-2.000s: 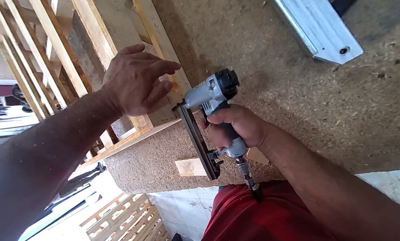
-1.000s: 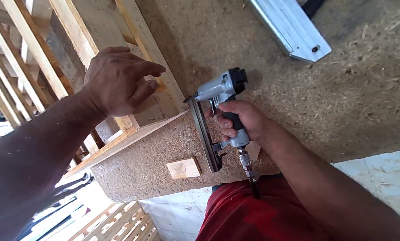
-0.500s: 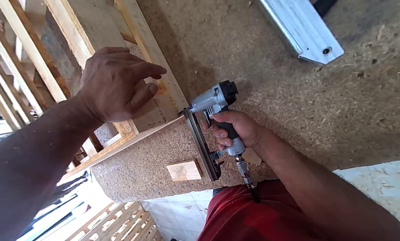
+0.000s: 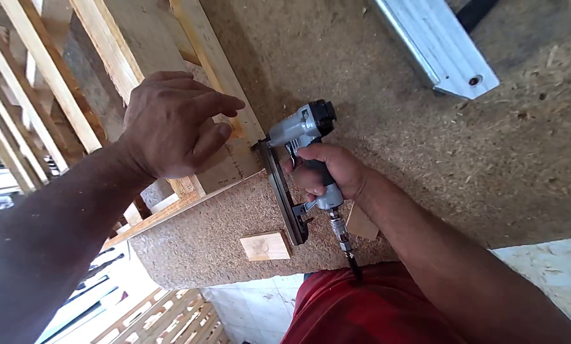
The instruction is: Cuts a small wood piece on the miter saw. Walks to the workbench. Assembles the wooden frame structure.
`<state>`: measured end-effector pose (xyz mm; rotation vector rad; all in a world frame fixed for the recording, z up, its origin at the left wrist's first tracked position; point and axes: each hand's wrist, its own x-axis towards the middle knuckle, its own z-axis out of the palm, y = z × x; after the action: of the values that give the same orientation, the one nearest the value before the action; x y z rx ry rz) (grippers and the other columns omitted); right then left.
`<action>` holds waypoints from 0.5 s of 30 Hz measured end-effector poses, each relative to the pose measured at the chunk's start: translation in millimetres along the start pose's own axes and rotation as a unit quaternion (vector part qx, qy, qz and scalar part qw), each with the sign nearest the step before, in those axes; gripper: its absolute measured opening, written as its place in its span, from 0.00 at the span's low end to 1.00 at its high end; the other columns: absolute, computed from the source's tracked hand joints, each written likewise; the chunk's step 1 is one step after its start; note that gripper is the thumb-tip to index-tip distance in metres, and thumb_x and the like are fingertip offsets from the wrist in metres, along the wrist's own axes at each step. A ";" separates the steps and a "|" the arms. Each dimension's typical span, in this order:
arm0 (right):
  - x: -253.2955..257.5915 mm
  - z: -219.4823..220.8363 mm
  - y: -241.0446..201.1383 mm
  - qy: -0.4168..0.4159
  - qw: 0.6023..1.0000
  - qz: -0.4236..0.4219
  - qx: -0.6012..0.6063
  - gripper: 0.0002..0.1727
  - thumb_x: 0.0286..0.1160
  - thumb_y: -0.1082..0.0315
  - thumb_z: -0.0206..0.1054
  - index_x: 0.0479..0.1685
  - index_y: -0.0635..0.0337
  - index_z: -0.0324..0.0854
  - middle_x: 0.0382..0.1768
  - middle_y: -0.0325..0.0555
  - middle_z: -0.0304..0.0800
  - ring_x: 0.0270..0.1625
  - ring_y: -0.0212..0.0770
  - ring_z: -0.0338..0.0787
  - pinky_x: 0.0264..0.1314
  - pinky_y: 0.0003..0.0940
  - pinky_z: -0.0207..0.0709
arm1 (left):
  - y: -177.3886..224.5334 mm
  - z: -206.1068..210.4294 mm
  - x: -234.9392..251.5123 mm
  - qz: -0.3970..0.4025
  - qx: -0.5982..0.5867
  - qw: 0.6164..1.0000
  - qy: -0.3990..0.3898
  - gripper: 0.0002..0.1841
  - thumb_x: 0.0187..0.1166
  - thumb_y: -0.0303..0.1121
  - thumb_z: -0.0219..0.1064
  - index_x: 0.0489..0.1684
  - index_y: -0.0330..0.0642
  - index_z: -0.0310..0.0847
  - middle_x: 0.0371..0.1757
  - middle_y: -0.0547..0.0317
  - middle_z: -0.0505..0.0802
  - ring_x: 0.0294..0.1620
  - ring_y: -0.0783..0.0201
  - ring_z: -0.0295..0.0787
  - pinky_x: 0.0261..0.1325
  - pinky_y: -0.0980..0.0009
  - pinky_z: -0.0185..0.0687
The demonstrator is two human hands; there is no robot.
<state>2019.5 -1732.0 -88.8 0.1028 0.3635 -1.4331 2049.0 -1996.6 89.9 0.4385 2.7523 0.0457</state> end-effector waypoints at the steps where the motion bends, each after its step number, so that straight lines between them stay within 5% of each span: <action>1: 0.4 -0.4 0.2 -0.007 1.000 -0.003 0.008 0.26 0.92 0.49 0.39 0.42 0.55 0.79 0.12 0.31 0.66 0.12 0.31 0.74 0.23 0.36 0.86 | 1.0 -0.3 -0.4 -0.003 -0.002 1.000 0.000 0.32 0.84 0.54 0.37 0.66 0.51 0.87 0.60 0.56 0.95 0.64 0.54 0.91 0.79 0.42 0.68; 5: 4.3 0.8 -2.5 -0.006 1.000 -0.017 0.011 0.28 0.93 0.47 0.39 0.51 0.56 0.80 0.12 0.32 0.66 0.12 0.32 0.74 0.23 0.37 0.86 | 1.2 -2.3 1.2 -0.006 -0.004 1.000 0.004 0.32 0.84 0.53 0.37 0.67 0.50 0.86 0.59 0.57 0.96 0.63 0.54 0.91 0.79 0.42 0.68; 15: 3.7 14.1 -6.1 -0.017 1.000 -0.014 0.014 0.29 0.93 0.46 0.38 0.51 0.57 0.80 0.12 0.32 0.66 0.11 0.32 0.75 0.23 0.38 0.87 | 0.7 -1.4 -0.7 -0.001 -0.017 1.000 0.017 0.32 0.84 0.51 0.37 0.69 0.49 0.86 0.57 0.58 0.96 0.61 0.56 0.91 0.78 0.44 0.68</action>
<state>2016.5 -1740.4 -75.7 0.0965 0.3178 -1.4665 2049.3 -1996.1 91.5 0.4290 2.7815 0.1004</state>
